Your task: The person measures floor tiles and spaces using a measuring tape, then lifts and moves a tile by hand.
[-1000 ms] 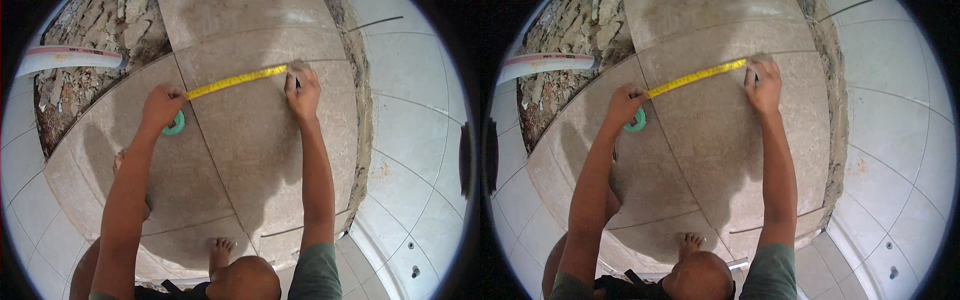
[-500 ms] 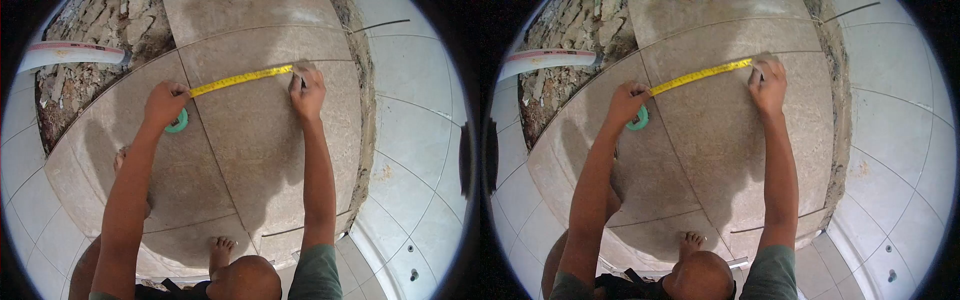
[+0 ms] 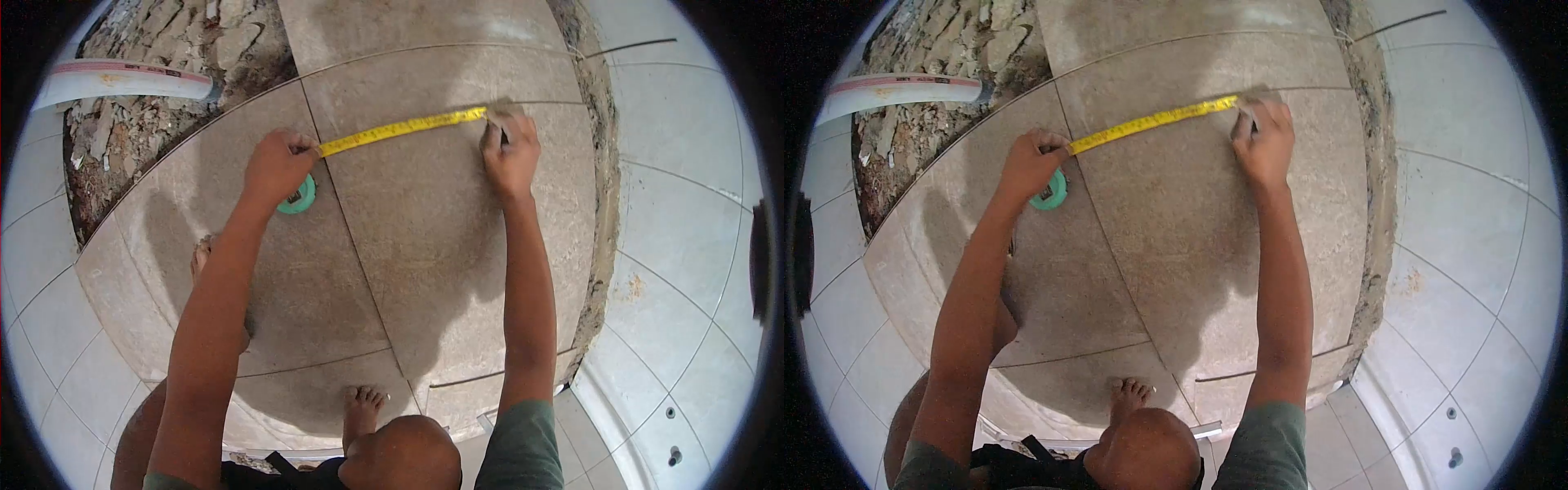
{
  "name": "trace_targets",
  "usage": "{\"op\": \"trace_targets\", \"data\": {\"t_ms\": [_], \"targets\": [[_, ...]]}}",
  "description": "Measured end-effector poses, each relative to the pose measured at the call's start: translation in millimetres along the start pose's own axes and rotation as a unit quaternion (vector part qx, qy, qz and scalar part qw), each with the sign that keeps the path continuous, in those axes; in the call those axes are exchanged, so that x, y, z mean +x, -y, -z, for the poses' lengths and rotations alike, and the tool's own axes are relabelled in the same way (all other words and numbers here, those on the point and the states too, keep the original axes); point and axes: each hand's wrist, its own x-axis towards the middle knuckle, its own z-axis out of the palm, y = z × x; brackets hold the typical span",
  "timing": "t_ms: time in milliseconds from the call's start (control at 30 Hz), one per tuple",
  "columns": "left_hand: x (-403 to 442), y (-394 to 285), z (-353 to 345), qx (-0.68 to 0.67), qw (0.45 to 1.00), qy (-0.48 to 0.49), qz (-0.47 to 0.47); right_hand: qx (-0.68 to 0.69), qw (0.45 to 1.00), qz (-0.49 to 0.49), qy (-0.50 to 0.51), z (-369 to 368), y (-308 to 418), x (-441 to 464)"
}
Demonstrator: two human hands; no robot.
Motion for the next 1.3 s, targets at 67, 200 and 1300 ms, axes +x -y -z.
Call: {"op": "trace_targets", "data": {"t_ms": [67,200,1300], "targets": [[-13.4,-14.9,0.3,0.014,1.0,-0.005,0.021,-0.005,1.0,0.001,0.012,-3.2,2.9,8.6],[1.4,10.3,-12.1,-0.023,1.0,0.003,-0.02,-0.017,1.0,-0.001,0.022,0.3,-1.8,7.4],[-1.4,7.1,-10.1,-0.005,1.0,-0.008,-0.02,-0.033,0.999,0.008,0.006,-1.4,2.9,8.6]]}}
